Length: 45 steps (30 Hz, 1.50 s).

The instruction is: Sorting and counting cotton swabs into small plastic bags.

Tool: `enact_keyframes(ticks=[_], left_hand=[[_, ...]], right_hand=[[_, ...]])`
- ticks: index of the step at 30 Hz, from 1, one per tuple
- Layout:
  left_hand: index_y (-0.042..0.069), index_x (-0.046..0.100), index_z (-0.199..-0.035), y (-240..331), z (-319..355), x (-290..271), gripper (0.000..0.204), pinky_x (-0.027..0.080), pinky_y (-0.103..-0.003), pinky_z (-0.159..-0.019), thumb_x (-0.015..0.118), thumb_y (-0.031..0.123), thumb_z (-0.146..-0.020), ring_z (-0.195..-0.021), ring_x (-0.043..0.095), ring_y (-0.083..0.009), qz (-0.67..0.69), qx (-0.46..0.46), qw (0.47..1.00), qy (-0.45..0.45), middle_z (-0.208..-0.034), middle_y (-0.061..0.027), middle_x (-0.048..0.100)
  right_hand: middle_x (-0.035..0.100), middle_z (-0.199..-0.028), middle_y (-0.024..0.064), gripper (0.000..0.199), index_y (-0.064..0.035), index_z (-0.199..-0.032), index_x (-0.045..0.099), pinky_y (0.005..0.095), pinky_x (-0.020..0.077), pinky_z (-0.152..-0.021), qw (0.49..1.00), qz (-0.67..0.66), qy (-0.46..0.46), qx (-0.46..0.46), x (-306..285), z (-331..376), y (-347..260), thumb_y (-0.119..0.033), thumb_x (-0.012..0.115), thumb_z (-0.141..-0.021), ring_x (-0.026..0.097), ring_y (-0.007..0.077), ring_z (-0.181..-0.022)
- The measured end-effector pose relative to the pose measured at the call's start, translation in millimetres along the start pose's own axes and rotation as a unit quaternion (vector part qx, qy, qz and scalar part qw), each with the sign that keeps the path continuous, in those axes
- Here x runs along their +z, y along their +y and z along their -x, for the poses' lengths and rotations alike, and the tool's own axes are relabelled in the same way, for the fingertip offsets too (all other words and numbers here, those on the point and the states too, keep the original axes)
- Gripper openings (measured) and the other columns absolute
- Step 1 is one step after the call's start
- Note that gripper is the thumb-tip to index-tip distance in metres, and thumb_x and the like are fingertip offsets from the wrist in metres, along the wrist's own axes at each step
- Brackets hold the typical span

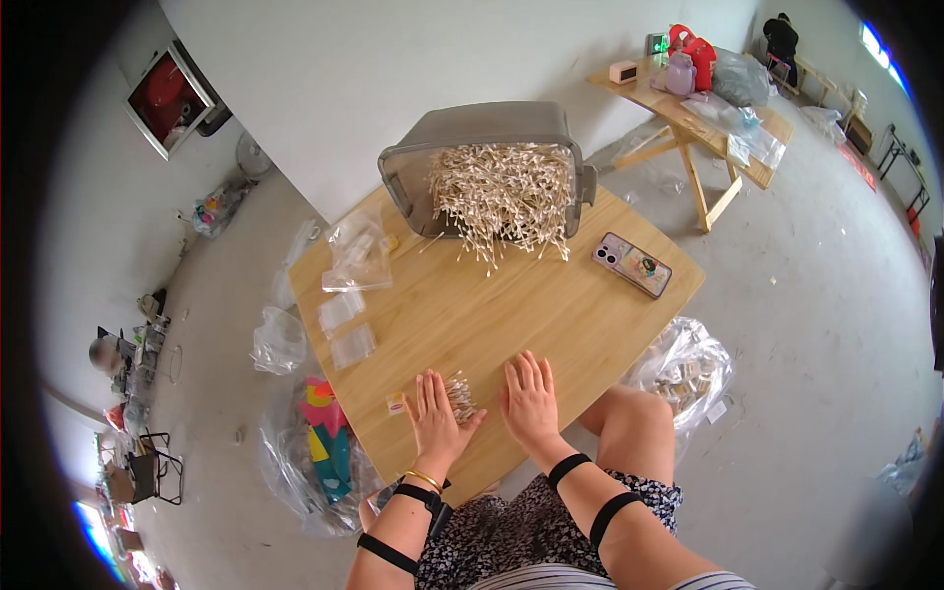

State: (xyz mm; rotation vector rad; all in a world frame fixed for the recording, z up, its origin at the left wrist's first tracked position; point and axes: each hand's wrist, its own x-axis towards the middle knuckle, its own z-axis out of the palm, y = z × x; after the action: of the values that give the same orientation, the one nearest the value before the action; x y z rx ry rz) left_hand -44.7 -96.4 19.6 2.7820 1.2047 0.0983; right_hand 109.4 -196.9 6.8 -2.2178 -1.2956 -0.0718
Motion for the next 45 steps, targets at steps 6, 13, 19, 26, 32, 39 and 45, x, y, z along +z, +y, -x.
enact_keyframes(ticks=[6, 13, 19, 26, 32, 39, 45], left_hand=[[-0.004, 0.017, -0.156, 2, 15, 9, 0.111, 0.012, -0.06, -0.121, 0.069, 0.059, -0.081, -0.152, 0.018, -0.0376, -0.002, 0.039, 0.999, 0.029, -0.161, -0.0224, 0.024], [-0.004, 0.018, -0.156, -1, -7, 7, 0.111, 0.011, -0.06, -0.121, 0.066, 0.063, -0.081, -0.152, 0.018, -0.0376, -0.001, 0.023, 0.999, 0.03, -0.161, -0.0226, 0.024], [-0.004, 0.011, -0.157, -1, 5, 11, 0.112, 0.003, -0.059, -0.122, 0.064, 0.062, -0.084, -0.154, 0.008, -0.0383, -0.012, 0.03, 0.999, 0.014, -0.164, -0.0247, 0.012], [-0.004, 0.008, -0.158, 4, 37, 12, 0.104, 0.0, -0.059, -0.122, 0.059, 0.056, -0.09, -0.154, 0.003, -0.0382, -0.003, 0.06, 0.998, -0.03, -0.165, -0.0246, 0.008], [-0.004, 0.016, -0.157, 1, 51, 12, 0.097, 0.001, -0.059, -0.122, 0.055, 0.057, -0.092, -0.154, 0.004, -0.0377, -0.024, 0.081, 0.996, -0.015, -0.165, -0.0232, 0.012], [-0.002, 0.014, -0.158, -5, 57, 8, 0.101, 0.002, -0.058, -0.123, 0.052, 0.064, -0.092, -0.155, 0.007, -0.0356, 0.016, 0.098, 0.995, 0.0, -0.166, -0.0192, 0.013], [-0.001, 0.01, -0.158, -25, 42, -4, 0.114, 0.003, -0.056, -0.124, 0.056, 0.073, -0.084, -0.155, 0.009, -0.031, 0.002, 0.126, 0.992, -0.018, -0.166, -0.0169, 0.014]], right_hand=[[0.05, -0.14, 0.0174, 0.044, 0.0, -0.132, 0.055, 0.0506, 0.025, -0.121, 1.0, -0.005, 0.003, -0.007, 0, -1, -2, -0.023, 0.055, -0.095, 0.038, 0.0303, -0.142], [0.048, -0.143, 0.0167, 0.045, -0.0006, -0.133, 0.055, 0.0503, 0.0218, -0.122, 1.0, 0.018, -0.004, -0.004, 6, 1, -2, -0.024, 0.055, -0.094, 0.035, 0.0293, -0.143], [0.047, -0.143, 0.0168, 0.046, -0.0007, -0.134, 0.054, 0.0499, 0.0212, -0.122, 1.0, 0.001, -0.016, 0.004, 2, 1, -4, -0.025, 0.054, -0.095, 0.035, 0.0292, -0.144], [0.046, -0.143, 0.0165, 0.046, 0.0001, -0.136, 0.052, 0.0485, 0.0205, -0.123, 1.0, 0.007, -0.015, 0.008, 2, 0, -2, -0.024, 0.053, -0.096, 0.033, 0.0293, -0.144], [0.046, -0.143, 0.0172, 0.046, 0.0002, -0.135, 0.052, 0.0482, 0.021, -0.123, 1.0, -0.002, -0.015, 0.004, 0, -1, -5, -0.024, 0.053, -0.096, 0.033, 0.0297, -0.144], [0.047, -0.141, 0.0183, 0.046, 0.0007, -0.134, 0.052, 0.0492, 0.0221, -0.122, 1.0, -0.007, -0.008, -0.002, 1, 0, -4, -0.021, 0.055, -0.095, 0.035, 0.031, -0.143], [0.048, -0.14, 0.0186, 0.044, 0.0015, -0.132, 0.054, 0.0497, 0.0228, -0.122, 1.0, 0.0, -0.009, -0.01, -3, -2, -5, -0.02, 0.055, -0.095, 0.037, 0.0321, -0.141]])
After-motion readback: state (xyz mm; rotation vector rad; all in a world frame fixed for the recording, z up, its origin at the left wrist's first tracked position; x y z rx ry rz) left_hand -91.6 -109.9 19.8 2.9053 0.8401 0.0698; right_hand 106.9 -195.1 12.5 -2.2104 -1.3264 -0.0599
